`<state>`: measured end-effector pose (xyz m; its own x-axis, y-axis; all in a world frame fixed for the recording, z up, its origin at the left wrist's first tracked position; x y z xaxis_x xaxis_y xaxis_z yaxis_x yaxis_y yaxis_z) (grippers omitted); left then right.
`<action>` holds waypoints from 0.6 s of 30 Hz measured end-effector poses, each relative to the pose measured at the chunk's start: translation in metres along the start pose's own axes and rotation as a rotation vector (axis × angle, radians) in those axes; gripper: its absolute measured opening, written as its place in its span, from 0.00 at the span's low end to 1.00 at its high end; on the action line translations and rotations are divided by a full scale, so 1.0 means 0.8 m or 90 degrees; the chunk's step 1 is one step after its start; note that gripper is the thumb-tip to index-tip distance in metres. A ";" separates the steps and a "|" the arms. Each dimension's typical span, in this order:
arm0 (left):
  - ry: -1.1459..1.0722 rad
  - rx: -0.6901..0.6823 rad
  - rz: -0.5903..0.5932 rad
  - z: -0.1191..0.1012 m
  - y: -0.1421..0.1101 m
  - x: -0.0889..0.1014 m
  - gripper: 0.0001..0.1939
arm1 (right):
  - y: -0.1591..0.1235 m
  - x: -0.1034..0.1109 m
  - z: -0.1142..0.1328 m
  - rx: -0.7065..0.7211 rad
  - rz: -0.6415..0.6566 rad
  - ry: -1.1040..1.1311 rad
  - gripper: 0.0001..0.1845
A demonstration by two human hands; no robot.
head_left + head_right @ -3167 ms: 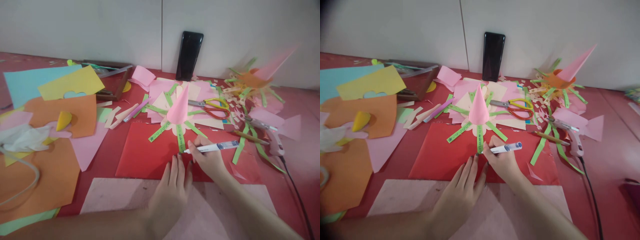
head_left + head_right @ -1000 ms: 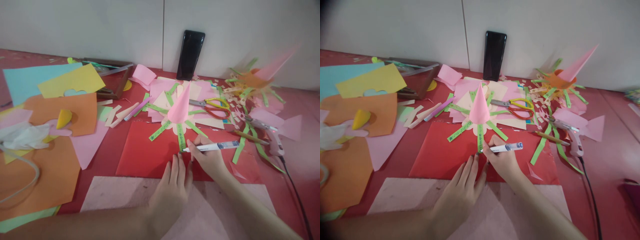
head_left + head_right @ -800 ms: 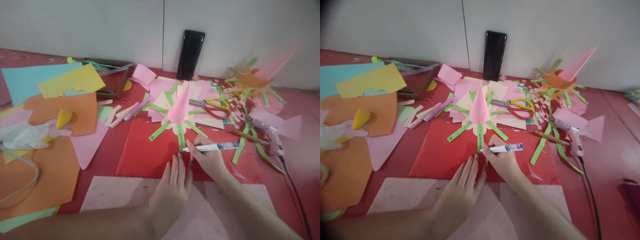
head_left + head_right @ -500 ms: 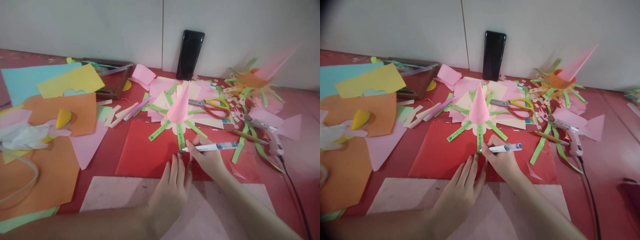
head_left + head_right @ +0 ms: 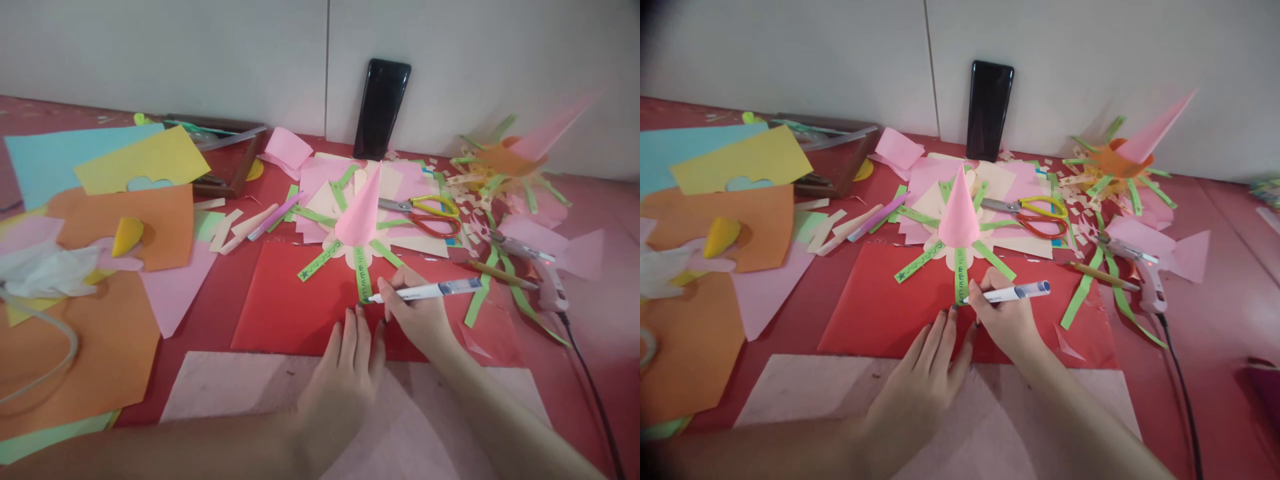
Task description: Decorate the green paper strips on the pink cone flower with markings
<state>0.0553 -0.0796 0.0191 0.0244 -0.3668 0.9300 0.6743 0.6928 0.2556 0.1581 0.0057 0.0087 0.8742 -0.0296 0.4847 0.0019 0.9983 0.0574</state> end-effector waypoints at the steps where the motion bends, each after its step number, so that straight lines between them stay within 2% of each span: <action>1: 0.002 0.000 0.000 0.000 0.000 0.000 0.21 | 0.000 -0.001 -0.001 -0.004 0.004 0.001 0.16; 8: -0.009 -0.001 0.006 -0.001 -0.003 -0.004 0.22 | -0.001 -0.003 -0.003 0.013 0.013 0.001 0.18; 13: -0.002 -0.004 0.014 0.000 -0.001 -0.002 0.22 | 0.000 -0.002 -0.001 -0.009 0.008 -0.006 0.16; 18: -0.008 -0.002 0.006 0.000 -0.002 -0.002 0.22 | -0.001 -0.002 -0.003 0.016 0.015 0.005 0.18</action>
<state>0.0545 -0.0802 0.0168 0.0212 -0.3520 0.9357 0.6764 0.6943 0.2459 0.1578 0.0055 0.0054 0.8773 -0.0055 0.4799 -0.0311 0.9972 0.0684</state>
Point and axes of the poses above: each hand's wrist, its own y-axis towards the middle knuckle, its own x-axis out of the back of the hand, z = x × y, the point moved 6 cm from there along y, towards the middle knuckle, and after that the axes turned 1 degree about -x, right-handed, at the moved point
